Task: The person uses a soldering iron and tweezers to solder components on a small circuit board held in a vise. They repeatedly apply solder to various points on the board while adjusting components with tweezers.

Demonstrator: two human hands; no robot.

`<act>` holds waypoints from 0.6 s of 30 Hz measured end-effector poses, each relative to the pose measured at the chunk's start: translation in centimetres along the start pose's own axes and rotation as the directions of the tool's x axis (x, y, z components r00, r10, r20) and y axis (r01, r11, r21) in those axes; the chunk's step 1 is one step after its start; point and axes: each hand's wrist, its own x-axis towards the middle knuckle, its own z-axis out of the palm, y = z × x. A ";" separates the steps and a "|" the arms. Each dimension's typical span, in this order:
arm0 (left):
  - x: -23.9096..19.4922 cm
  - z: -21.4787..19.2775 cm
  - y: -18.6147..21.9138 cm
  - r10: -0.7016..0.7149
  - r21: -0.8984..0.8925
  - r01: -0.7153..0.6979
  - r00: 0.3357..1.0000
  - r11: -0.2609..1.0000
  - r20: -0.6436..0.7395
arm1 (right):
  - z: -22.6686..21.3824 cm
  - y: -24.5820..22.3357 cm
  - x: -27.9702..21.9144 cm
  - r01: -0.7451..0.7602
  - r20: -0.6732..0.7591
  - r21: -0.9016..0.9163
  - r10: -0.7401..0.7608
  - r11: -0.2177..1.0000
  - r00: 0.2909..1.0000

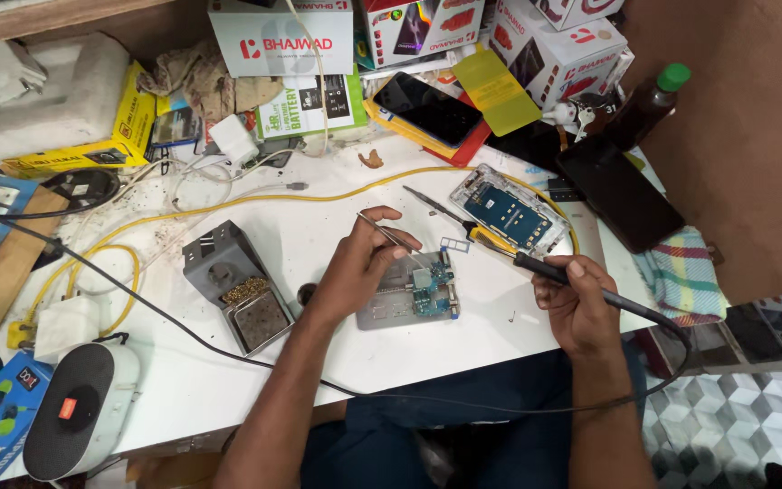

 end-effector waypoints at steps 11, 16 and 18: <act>0.4 -0.2 -0.6 -0.061 0.014 0.061 0.998 0.998 0.000 | -0.3 0.1 0.1 0.013 0.014 0.003 -0.013 1.000 1.000; 0.4 -0.1 -1.1 -0.039 -0.002 0.039 0.999 0.999 -0.015 | -0.3 0.0 0.1 0.001 -0.003 -0.002 -0.001 1.000 1.000; 0.3 0.0 -1.3 -0.040 0.006 0.040 0.999 0.999 -0.020 | -0.3 0.0 0.1 0.008 0.009 0.006 -0.008 1.000 1.000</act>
